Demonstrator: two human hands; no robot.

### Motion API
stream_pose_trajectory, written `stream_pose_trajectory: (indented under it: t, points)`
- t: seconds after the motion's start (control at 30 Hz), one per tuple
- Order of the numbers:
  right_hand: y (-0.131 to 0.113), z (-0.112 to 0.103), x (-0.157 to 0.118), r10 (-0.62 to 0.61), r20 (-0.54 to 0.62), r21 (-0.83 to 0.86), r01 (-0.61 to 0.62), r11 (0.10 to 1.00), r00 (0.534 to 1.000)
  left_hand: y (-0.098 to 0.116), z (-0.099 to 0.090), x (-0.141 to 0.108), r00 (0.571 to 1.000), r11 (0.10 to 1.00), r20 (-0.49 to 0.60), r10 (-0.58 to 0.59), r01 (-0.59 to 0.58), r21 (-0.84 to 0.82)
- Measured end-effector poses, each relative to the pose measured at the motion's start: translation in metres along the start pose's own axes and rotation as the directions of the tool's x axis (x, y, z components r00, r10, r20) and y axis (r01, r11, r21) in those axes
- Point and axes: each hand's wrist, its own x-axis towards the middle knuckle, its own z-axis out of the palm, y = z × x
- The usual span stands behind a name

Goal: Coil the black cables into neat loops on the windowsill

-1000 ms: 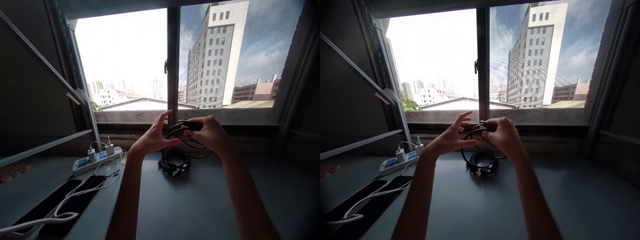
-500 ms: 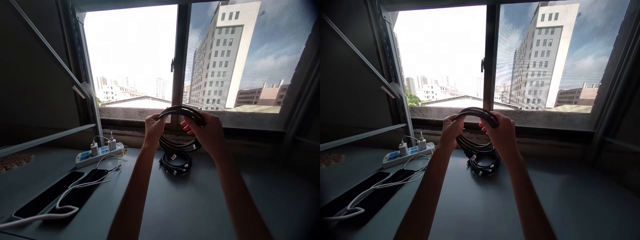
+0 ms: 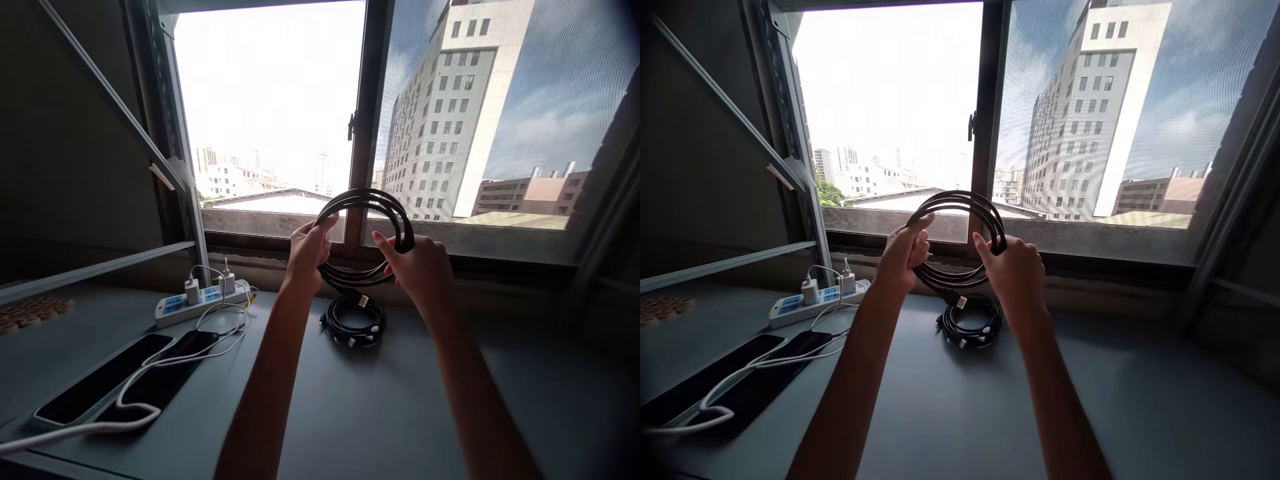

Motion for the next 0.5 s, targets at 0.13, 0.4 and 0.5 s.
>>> stream_pose_trajectory:
  t: [0.13,0.4,0.5]
  points:
    - [0.007,-0.003,0.005,-0.028,-0.061,-0.015,0.027,1.0,0.998,0.005,-0.002,-0.005,0.946,0.994,0.314,-0.08,0.1,-0.049]
    - [0.02,0.004,0.012,-0.051,0.091,0.359,0.016,0.933,0.995,0.004,0.01,-0.013,0.968,0.982,0.213,-0.13,0.156,-0.107]
    - [0.016,0.003,0.01,0.02,0.138,0.486,-0.086,0.87,0.99,0.008,0.01,-0.014,0.975,0.981,0.181,-0.126,0.149,-0.12]
